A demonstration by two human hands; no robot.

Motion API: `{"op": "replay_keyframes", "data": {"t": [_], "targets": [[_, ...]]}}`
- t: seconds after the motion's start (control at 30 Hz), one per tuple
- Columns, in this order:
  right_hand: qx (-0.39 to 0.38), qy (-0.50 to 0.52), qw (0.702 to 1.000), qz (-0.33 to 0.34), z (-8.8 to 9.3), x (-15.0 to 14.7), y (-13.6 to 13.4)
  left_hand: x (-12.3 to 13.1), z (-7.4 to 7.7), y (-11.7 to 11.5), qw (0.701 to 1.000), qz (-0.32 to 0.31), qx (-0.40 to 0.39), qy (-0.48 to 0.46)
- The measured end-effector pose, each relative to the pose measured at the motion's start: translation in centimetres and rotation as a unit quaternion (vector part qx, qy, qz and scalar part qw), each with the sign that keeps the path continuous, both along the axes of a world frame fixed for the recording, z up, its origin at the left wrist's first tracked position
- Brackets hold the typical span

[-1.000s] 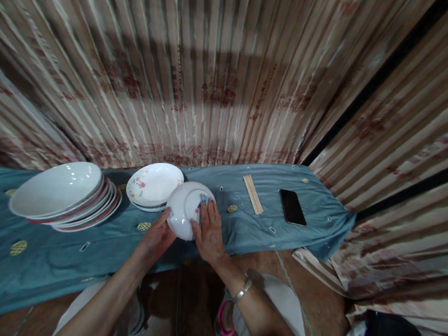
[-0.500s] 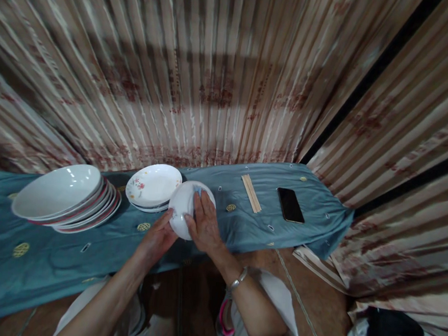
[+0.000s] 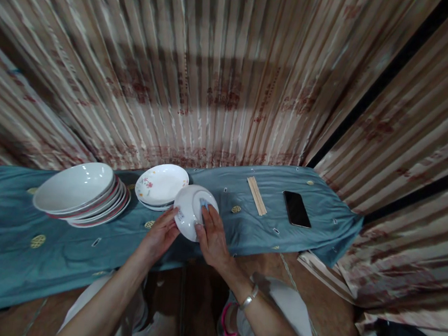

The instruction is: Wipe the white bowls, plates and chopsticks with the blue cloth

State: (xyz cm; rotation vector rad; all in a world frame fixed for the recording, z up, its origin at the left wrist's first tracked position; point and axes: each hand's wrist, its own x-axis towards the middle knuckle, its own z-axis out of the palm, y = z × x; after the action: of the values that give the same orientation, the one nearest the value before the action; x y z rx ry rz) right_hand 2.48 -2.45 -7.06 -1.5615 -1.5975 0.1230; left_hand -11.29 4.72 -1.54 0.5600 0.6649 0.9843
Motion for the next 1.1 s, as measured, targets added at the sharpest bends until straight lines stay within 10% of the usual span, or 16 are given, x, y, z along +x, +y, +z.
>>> {"op": "replay_keyframes", "data": {"t": [0.37,0.67,1.1], "targets": [[0.107,-0.149,0.977,0.108,3.8,-1.0,-0.3,0.8,0.9,-1.4,0.994,-0.05,0.091,0.03],[0.091,-0.096,0.99,0.047,7.2,1.7,1.7,1.0,1.4,-3.2,0.973,-0.174,0.134,0.066],[-0.091,0.264,0.958,-0.071,1.5,5.8,6.5,0.1,2.0,-3.3,0.976,-0.163,0.107,0.099]]}}
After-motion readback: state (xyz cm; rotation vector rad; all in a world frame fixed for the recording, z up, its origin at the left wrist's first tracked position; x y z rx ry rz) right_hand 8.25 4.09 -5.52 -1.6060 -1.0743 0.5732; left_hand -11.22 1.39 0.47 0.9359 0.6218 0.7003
